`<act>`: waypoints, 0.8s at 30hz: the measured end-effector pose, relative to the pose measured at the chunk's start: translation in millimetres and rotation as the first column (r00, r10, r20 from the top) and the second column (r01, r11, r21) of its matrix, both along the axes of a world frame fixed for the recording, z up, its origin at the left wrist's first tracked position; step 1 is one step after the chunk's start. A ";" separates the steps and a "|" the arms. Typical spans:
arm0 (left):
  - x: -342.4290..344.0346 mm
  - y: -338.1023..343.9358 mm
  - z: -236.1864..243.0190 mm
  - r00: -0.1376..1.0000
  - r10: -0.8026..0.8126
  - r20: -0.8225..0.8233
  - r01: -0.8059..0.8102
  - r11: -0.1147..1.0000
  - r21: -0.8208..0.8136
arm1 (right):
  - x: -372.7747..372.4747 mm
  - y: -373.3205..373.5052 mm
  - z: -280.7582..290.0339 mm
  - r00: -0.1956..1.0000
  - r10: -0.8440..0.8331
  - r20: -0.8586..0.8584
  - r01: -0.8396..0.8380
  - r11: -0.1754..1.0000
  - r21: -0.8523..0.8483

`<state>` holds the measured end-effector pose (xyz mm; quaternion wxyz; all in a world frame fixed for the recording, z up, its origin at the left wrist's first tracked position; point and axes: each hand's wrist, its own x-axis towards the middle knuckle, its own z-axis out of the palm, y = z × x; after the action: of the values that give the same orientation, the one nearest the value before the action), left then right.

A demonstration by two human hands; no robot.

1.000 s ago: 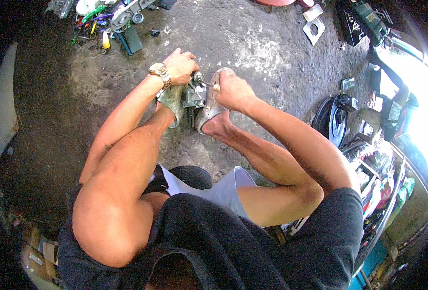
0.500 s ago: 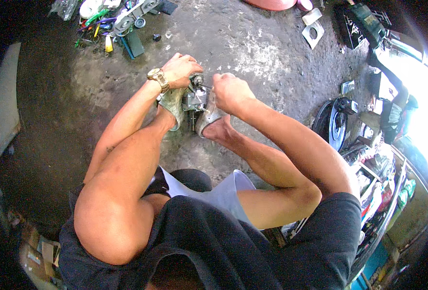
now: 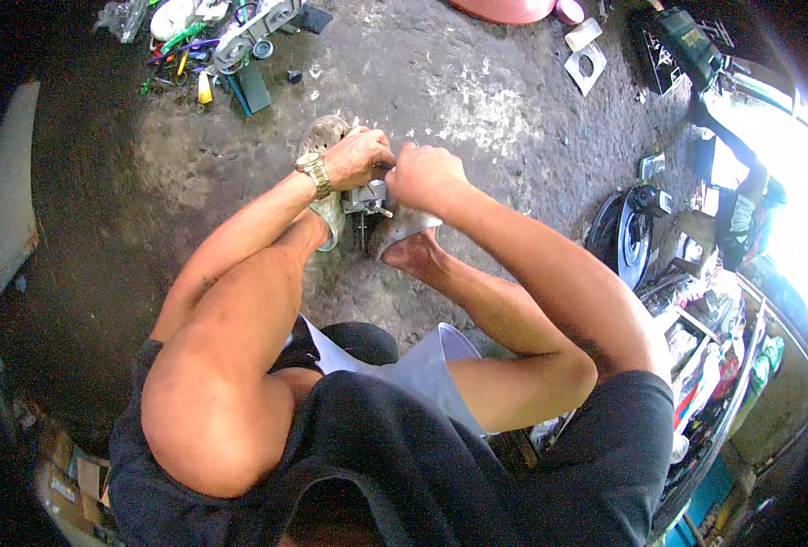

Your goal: The person sits on the floor and uses a screwdriver to disassemble and reassemble a small mechanical component. They remove screws, separate parts, and then put the component back together.

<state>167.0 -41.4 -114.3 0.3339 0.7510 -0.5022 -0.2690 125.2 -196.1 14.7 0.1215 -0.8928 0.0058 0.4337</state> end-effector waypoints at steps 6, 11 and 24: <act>8.0 -0.7 -3.8 0.999 0.034 0.008 -0.033 0.995 -0.098 | -25.5 -15.0 33.2 0.806 0.521 0.279 -0.493 0.853 -0.169; 38.4 7.5 -6.7 0.672 0.156 -0.724 -0.347 0.930 -0.121 | -21.6 -29.5 4.2 0.808 -0.551 -0.208 0.577 0.812 0.090; 24.1 0.0 -6.5 0.857 0.034 -0.515 -0.085 0.994 -0.075 | -25.1 -36.6 25.7 0.842 0.435 0.319 -0.426 0.899 -0.100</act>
<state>191.0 -41.4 -120.8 0.4989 0.6508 -0.3840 -0.4243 100.1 -232.7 40.4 0.0090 -0.9331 -0.2097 0.2922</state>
